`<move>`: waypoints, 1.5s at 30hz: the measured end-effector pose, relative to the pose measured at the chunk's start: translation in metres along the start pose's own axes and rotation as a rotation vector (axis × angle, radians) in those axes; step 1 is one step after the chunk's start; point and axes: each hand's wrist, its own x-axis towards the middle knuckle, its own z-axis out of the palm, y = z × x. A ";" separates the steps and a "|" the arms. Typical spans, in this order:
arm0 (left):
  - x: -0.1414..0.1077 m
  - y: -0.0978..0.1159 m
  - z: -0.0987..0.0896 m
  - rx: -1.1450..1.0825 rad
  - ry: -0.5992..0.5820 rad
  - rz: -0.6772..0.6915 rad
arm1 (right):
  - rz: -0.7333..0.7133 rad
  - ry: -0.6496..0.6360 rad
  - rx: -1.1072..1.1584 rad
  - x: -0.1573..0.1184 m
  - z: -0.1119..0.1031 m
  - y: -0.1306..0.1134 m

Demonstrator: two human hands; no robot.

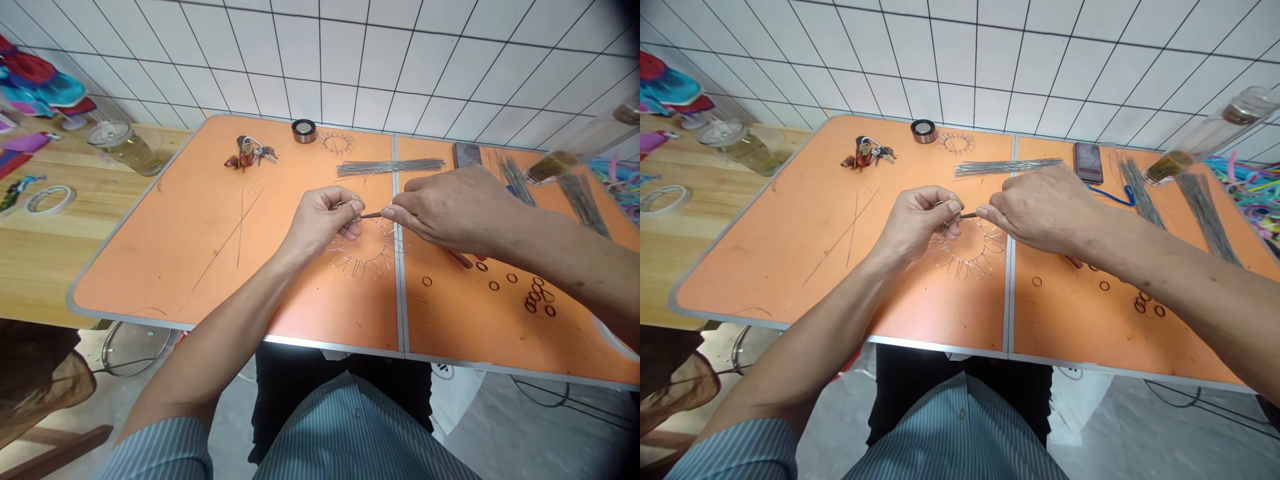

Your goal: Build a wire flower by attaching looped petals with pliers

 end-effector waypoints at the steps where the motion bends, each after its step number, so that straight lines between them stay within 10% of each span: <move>1: 0.000 0.000 0.000 -0.001 -0.005 0.000 | -0.008 0.005 0.004 0.000 0.000 0.001; 32: 0.000 0.000 0.000 -0.014 -0.023 0.002 | 0.021 -0.063 0.004 -0.002 -0.013 -0.006; 45: 0.003 0.003 -0.003 -0.180 -0.114 -0.074 | -0.109 0.035 0.503 0.000 0.013 0.033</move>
